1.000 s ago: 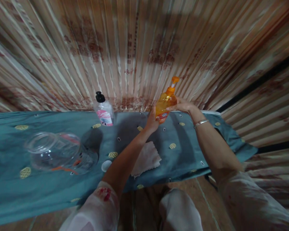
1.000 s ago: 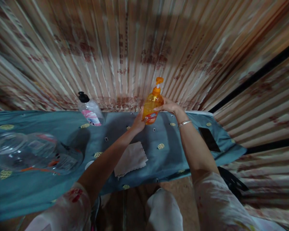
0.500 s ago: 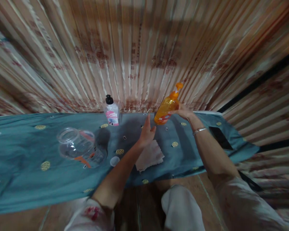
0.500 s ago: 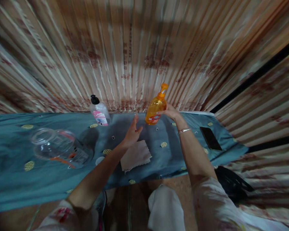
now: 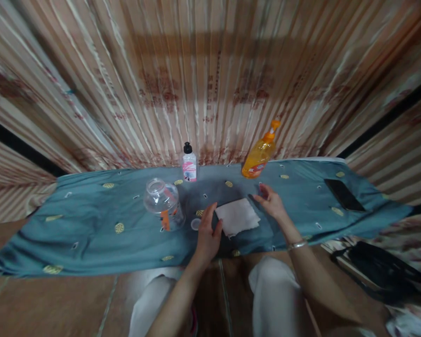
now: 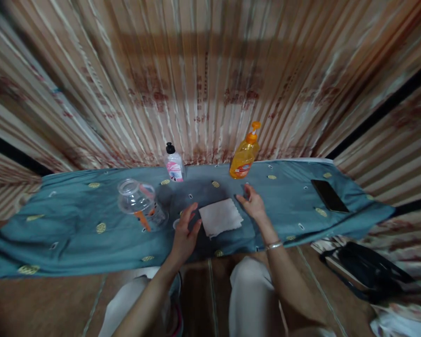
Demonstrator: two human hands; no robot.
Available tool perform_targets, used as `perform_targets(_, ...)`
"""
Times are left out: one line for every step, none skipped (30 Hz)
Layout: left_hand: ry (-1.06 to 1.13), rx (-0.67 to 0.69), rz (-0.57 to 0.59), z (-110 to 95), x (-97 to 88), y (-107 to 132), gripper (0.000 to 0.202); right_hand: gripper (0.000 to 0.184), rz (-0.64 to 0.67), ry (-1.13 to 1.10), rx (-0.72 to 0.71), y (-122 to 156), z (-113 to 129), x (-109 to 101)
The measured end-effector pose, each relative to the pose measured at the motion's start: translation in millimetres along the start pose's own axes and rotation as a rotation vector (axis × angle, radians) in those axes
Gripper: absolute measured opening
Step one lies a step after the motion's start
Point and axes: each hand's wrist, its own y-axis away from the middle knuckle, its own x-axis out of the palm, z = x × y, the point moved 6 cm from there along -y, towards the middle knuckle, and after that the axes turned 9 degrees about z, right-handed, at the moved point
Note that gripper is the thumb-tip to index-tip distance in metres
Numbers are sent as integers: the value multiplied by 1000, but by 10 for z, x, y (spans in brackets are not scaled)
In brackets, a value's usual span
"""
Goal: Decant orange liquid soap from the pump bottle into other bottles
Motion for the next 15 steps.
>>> perform_targets(-25, -7, 0, 31, -27, 34, 40, 49, 5, 50, -1, 95, 61, 85)
perform_targets(-43, -4, 4, 51, -52, 52, 39, 48, 20, 98, -9, 179, 139, 174)
perform_targets(-55, 11, 1, 58, -83, 56, 38, 46, 35, 145, -20, 253, 227, 261)
perform_targets(-60, 33, -4, 50, -114, 45, 36, 45, 51, 193, -29, 317, 320, 347)
perform_targets(-56, 55, -16, 34, -147, 25, 34, 43, 70, 240, -37, 375, 415, 437)
perform_targets(-49, 76, -29, 7, -178, -2, 33, 42, 91, 287, -44, 427, 509, 531)
perform_targets(-46, 96, -39, -27, -204, -30, 30, 41, 115, 335, -51, 476, 599, 630)
perform_targets(-44, 107, -47, -63, -226, -54, 27, 38, 139, 383, -58, 524, 683, 734)
perform_targets(-45, 115, -47, -101, -242, -71, 25, 35, 164, 432, -60, 572, 757, 840)
perform_targets(-46, 123, -38, -140, -252, -79, 23, 33, 186, 484, -57, 619, 817, 945)
perform_targets(-47, 131, -28, -178, -264, -74, 22, 33, 207, 535, -51, 666, 865, 1045)
perform_targets(-48, 141, -22, -214, -281, -58, 21, 33, 230, 584, -45, 709, 903, 1138)
perform_targets(-50, 150, -17, -247, -304, -33, 21, 32, 252, 630, -37, 745, 929, 1220)
perform_targets(-54, 158, -16, -275, -334, -2, 21, 30, 273, 672, -27, 772, 947, 1286)
perform_targets(-60, 163, -17, -300, -369, 33, 20, 30, 291, 709, -15, 786, 959, 1335)
